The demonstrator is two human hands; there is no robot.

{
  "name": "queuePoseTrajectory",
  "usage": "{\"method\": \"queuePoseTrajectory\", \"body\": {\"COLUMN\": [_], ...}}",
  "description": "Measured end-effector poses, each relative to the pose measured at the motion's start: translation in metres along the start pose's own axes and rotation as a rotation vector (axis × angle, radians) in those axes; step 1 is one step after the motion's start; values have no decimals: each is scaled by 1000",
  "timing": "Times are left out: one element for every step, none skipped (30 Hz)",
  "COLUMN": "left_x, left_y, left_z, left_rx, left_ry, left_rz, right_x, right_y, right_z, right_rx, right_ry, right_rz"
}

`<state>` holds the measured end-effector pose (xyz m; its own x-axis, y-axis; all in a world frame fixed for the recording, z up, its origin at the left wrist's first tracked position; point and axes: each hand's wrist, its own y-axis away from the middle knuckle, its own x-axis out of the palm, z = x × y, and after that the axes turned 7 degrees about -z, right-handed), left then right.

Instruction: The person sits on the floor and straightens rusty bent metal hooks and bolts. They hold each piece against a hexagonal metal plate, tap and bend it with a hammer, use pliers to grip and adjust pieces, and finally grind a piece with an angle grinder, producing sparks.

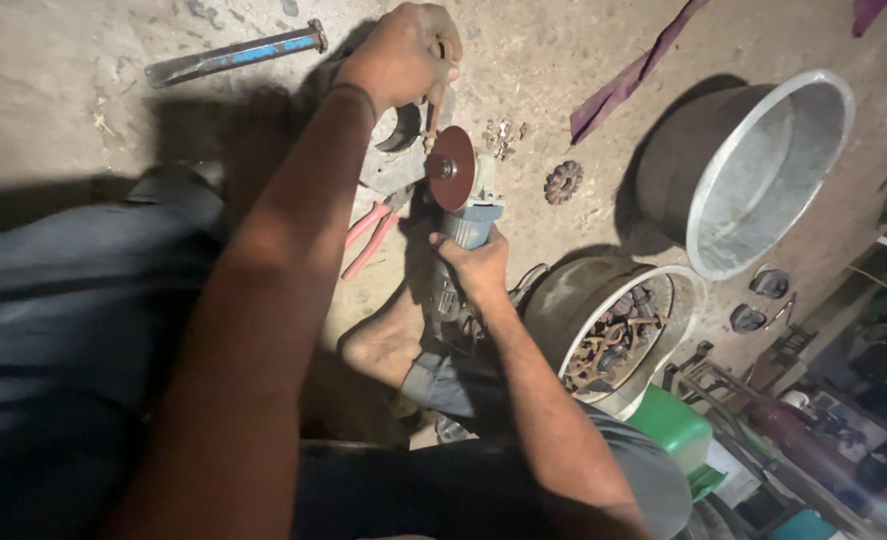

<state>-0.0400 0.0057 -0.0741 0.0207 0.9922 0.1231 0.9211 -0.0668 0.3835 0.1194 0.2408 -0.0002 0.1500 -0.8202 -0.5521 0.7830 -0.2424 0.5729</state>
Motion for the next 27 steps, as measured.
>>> {"method": "queuePoseTrajectory", "body": {"left_x": [1, 1, 1, 1, 1, 1, 1, 1, 0, 0, 0, -1, -1, -1, -1, -1, -1, -1, 0, 0, 1, 1, 1, 2, 2, 2, 1], "left_y": [0, -1, -1, -1, -1, -1, -1, -1, -1, -1, 0, -1, -1, -1, -1, -2, -2, -2, -2, -1, -1, -1, 0, 1, 1, 1, 1], "left_z": [1, 2, 2, 2, 2, 2, 1, 0, -1, -1, -2, -3, -3, -4, -4, -4, -4, -4, -3, -3, -3, -3, -3, -3, -3, -4, -4], "left_rx": [6, 15, 38, 61, 84, 33, -17, -67, -27, 13, 51, 14, -24, -62, -30, 0, 31, 23, 15, 6, -4, -14, -24, -19, -12, -4, -5], "left_ry": [-11, -22, -25, -29, -33, -19, -5, 11, -9, -27, -45, -38, -31, -24, -41, -58, -74, -72, -69, -68, -72, -77, -81, -80, -80, -79, -77], "left_rz": [-9, -18, -26, -35, -43, -30, -16, -2, -15, -28, -41, -26, -10, 5, -2, -9, -14, -12, -11, -10, -12, -14, -17, -18, -18, -18, -15], "right_x": [0, 0, 0, 0, 0, 0, 1, 1, 1, 1, 1, 1, 1, 1, 1, 1, 2, 2, 2, 2, 2, 2, 2, 2, 1, 1, 1], "right_y": [0, -1, -1, -2, -2, -3, -3, -3, -3, -3, -3, -2, -2, -1, -1, -1, -1, -1, -1, -2, -3, -4, -4, -5, -5, -5, -5], "right_z": [-1, -1, -2, -2, -3, -3, -3, -2, -2, -1, -1, 0, 0, 1, 1, 1, 1, 0, 0, -1, -2, -3, -3, -4, -5, -5, -5], "right_rx": [1, 1, -5, -12, -18, -17, -16, -15, -9, -2, 5, 0, -5, -10, -5, 0, 6, 4, 3, 3, -9, -21, -33, -39, -47, -56, -55], "right_ry": [-10, -20, -1, 17, 35, 34, 33, 32, 40, 50, 59, 43, 26, 9, 1, -6, -14, -9, -3, 2, 8, 14, 20, 33, 44, 55, 67], "right_rz": [6, 11, 9, 8, 8, 8, 8, 8, 3, -2, -6, 1, 8, 14, 18, 22, 24, 17, 9, 3, 9, 13, 19, 15, 10, 4, 0]}}
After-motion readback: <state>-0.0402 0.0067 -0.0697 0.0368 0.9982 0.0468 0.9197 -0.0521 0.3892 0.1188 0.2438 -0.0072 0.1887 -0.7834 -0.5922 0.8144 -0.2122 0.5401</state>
